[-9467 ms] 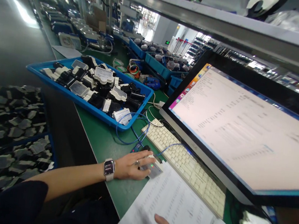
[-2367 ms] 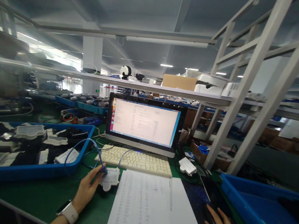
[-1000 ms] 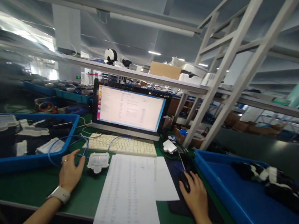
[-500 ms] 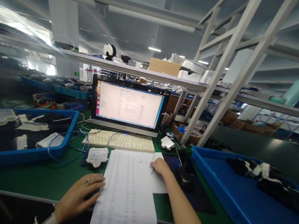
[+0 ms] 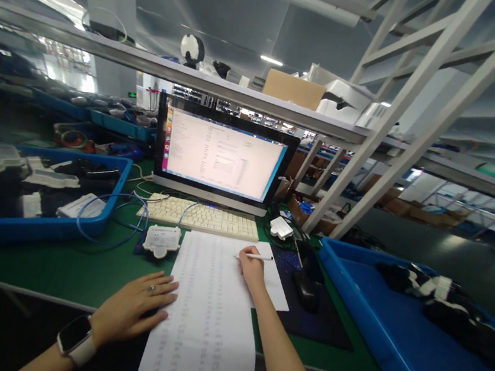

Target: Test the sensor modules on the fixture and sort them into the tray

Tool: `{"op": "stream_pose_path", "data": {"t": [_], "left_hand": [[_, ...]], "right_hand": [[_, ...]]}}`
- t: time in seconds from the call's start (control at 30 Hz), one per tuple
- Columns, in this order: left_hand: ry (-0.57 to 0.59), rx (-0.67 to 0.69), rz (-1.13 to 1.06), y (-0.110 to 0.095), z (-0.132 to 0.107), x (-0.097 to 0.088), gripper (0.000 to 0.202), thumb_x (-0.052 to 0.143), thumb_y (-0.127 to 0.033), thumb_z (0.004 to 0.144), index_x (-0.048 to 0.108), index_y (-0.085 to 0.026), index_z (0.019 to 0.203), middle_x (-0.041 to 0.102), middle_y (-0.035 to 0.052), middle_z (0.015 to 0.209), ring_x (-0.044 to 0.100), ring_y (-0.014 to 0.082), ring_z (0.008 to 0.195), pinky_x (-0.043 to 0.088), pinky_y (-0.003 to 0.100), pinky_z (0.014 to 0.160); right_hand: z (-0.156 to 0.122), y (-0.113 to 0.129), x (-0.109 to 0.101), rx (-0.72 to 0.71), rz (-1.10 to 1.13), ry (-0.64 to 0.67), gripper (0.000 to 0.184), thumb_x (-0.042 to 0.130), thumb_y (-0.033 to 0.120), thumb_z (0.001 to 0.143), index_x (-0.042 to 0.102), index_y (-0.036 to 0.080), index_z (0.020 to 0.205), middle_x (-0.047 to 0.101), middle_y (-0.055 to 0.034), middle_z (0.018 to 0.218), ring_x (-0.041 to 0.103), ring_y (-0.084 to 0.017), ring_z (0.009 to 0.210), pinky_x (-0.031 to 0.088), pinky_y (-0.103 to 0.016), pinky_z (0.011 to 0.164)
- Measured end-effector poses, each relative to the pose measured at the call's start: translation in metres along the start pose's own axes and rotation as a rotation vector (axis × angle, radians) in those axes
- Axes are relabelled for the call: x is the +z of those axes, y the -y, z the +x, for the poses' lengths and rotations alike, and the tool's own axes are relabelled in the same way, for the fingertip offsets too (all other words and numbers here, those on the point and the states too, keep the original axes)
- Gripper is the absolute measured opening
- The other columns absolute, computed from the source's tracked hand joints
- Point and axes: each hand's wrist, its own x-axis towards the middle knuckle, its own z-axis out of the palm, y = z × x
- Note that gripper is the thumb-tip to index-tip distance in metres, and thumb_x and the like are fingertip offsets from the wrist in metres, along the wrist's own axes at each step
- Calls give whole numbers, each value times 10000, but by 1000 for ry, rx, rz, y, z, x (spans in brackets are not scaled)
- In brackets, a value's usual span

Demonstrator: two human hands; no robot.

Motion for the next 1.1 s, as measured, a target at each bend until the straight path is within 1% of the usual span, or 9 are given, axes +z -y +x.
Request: {"op": "stream_pose_path", "data": {"t": [0.1,0.2,0.3,0.47,0.57,0.77,0.93,1.1], "left_hand": [[38,-13,12,-2,1,-1,273,509,-304,856,594,-241,1107,616,52,1178,555,236,1117,428,453,985],[29,-29,-12,-3,2,-1,280,512,-301,853,596,-244,1114,616,57,1178,553,238,1121,424,450,991],[27,-33,-25,-3,1,-1,286,515,-305,853,597,-245,1120,615,61,1179,552,243,1122,428,459,986],[12,-43,-72,-2,2,-1,295,523,-303,849,594,-259,1133,620,53,1172,551,233,1125,423,442,996],[-1,-41,-83,-2,2,-1,294,530,-304,846,595,-260,1130,620,51,1173,553,230,1123,421,436,998],[49,-45,-40,-3,2,-1,284,512,-305,856,594,-245,1122,613,62,1183,546,245,1130,426,467,984],[38,-43,-62,-3,2,-1,279,511,-303,856,597,-256,1117,620,54,1171,547,229,1129,419,444,996],[18,-23,-28,-2,2,-1,271,512,-307,857,601,-249,1106,622,56,1167,556,233,1117,437,439,977]], "right_hand": [[-2,-2,-2,-36,-38,-40,187,471,408,670,409,236,627,481,59,430,403,-111,378,306,-231,392],[-2,0,-2,-66,-101,-87,215,491,354,650,348,241,535,438,63,396,408,-113,420,321,-234,455],[-3,2,-2,-74,-160,-112,230,500,298,620,319,240,491,410,68,374,389,-113,433,306,-235,474],[-3,1,-2,-66,-190,-82,220,482,297,639,326,245,493,449,62,378,415,-122,430,324,-235,482],[-3,0,-1,-61,-200,-74,217,481,298,641,330,247,495,445,66,372,409,-122,417,319,-236,471],[-3,0,-2,-63,-215,-86,223,476,289,640,329,243,478,443,64,370,416,-124,430,323,-236,482],[-4,2,-1,-66,-230,-101,224,485,277,638,341,241,470,423,67,362,406,-121,430,313,-237,488],[-4,1,-1,-61,-229,-96,220,481,278,641,342,245,475,428,66,359,405,-123,415,317,-238,475]]}}
